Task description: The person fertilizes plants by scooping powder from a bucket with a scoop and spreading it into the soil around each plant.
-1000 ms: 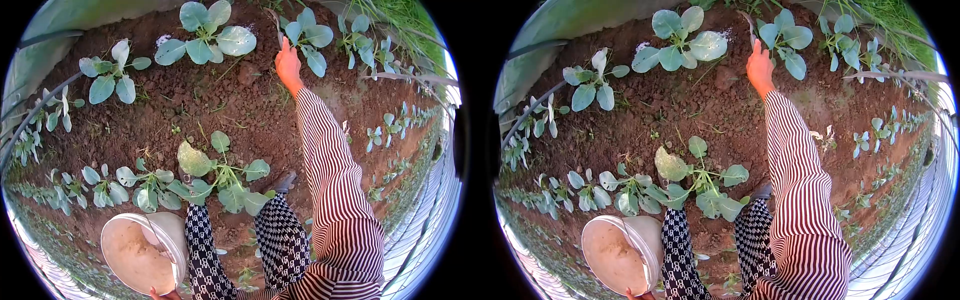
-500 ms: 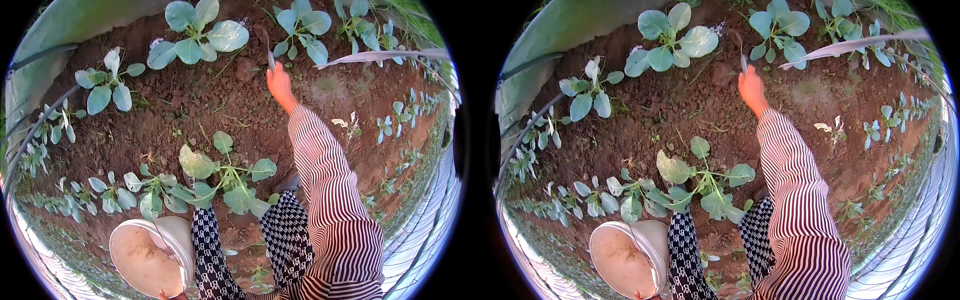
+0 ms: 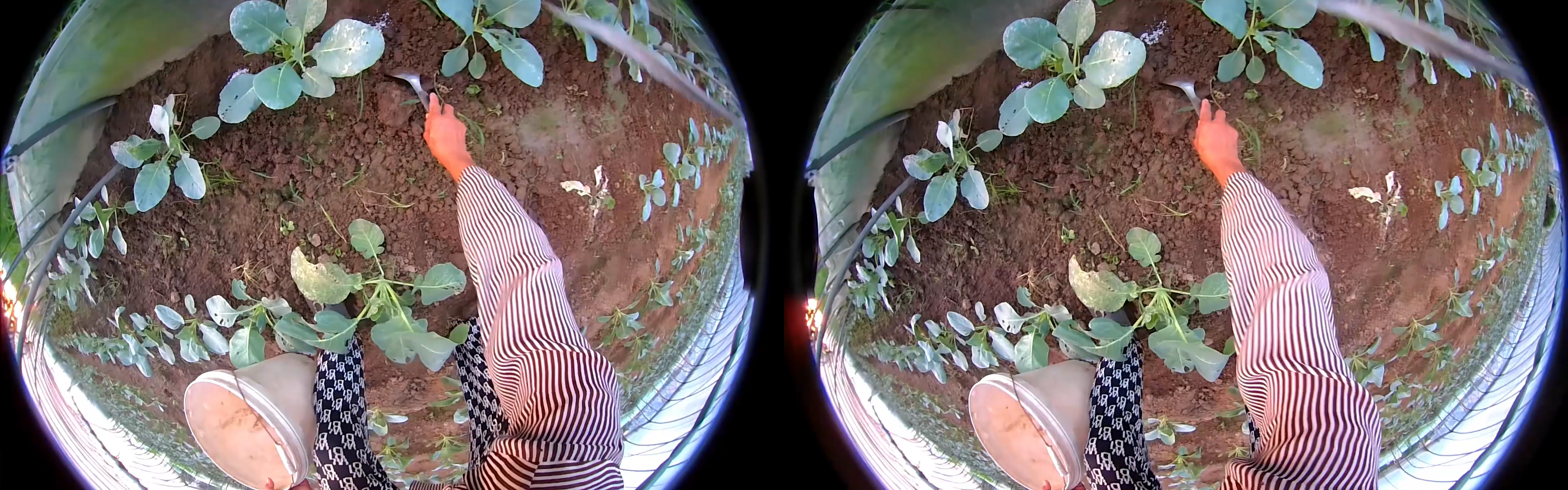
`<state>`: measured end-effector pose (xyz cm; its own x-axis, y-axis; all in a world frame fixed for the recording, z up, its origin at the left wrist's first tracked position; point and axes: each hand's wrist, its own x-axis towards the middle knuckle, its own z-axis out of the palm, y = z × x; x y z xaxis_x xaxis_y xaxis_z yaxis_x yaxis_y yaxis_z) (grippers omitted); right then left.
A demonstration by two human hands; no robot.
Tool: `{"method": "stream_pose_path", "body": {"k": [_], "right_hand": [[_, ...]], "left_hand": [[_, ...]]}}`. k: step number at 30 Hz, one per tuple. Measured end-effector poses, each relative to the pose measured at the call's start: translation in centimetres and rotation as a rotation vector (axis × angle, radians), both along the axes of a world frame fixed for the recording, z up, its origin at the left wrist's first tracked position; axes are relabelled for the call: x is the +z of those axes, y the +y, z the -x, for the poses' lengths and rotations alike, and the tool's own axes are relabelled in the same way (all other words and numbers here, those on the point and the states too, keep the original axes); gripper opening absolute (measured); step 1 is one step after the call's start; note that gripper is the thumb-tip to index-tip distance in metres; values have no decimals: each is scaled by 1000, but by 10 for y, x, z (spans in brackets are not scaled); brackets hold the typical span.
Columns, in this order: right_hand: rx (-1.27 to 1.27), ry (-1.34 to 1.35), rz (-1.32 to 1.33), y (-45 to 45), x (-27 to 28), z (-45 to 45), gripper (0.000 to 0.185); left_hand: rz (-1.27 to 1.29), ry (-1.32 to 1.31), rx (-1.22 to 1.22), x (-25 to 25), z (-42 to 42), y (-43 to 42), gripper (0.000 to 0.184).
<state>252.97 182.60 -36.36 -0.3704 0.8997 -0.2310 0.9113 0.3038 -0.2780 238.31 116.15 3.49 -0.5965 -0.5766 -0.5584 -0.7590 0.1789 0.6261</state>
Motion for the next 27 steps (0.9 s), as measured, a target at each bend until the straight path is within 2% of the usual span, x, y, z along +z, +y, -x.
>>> {"method": "stream_pose_path", "body": {"k": [4,8,9,12,14,16,18,20,21,22,23,24,25,26,27], "right_hand": [[34,250,-88,17,0,6,39],[108,-57,-147,70,24,49,35],[132,-60,-148,75,30,51,38],[31,165,-106,57,61,33,41],[-38,179,-155,65,61,26,42],[-85,226,-287,73,37,23,45],[-150,249,-164,102,-3,43,38],[206,229,-451,128,-49,55,27],[-20,257,-126,111,-6,73,19],[242,297,-350,102,-16,64,20],[116,306,-199,67,23,68,28],[163,372,-274,40,33,58,36],[121,312,-295,11,38,47,34],[30,303,-25,-15,40,34,32],[-39,200,89,-46,49,29,28]], "left_hand": [[-32,-15,38,-9,-7,-3,41],[-72,3,70,-14,-12,-15,44],[-82,10,80,-15,-14,-18,45],[-118,12,134,-19,-19,-28,47],[-138,6,168,-22,-24,-36,49],[-150,8,194,-23,-29,-44,51],[-172,23,223,-25,-37,-66,52],[-229,106,271,-28,-53,-125,54],[-257,172,324,-30,-70,-159,55],[-296,113,392,-12,-60,-116,54],[-347,59,464,-1,-52,-75,54],[-403,0,535,1,-48,-49,53],[-375,36,496,-1,-47,-36,52],[-380,-7,488,-1,-47,-39,55],[-380,7,509,3,-41,-24,58]]}}
